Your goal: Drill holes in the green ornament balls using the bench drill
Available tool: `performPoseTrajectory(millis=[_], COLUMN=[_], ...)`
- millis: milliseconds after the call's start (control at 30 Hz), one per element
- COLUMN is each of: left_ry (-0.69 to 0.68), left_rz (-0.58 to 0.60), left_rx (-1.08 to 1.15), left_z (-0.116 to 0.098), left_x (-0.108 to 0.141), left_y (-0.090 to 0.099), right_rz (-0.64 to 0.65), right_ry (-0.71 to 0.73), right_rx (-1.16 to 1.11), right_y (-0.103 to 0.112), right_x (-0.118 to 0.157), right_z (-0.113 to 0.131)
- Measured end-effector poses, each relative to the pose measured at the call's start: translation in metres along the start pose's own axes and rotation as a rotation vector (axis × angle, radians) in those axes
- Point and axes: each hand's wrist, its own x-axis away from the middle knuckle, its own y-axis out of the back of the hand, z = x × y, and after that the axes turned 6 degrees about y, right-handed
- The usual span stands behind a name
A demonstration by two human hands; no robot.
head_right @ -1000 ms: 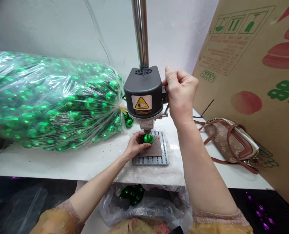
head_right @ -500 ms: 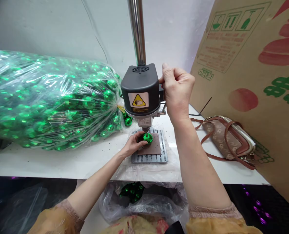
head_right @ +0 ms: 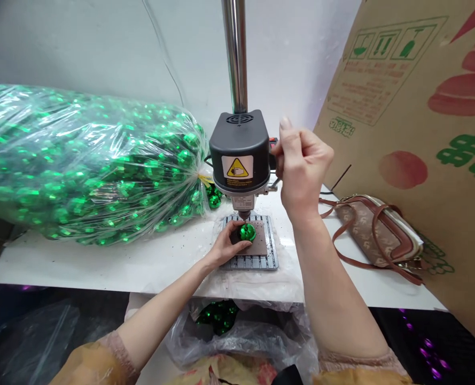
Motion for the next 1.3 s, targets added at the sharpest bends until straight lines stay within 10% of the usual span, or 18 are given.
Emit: performPoseTrajectory(millis=[300,1300], left_ry=[-0.005,-0.031], left_rz=[0.004,-0.040], left_rx=[0.031,-0.005], left_z=[0.004,0.012], left_x=[-0.001,-0.001], left_y=[0.001,-0.001], right_rz=[-0.156,-0.086], right_ry=[0.194,0.635], right_rx=[-0.097,-0.177], right_y=[0.014,0.026], right_x=[0.056,0.073], right_z=[-0.003,-0.039])
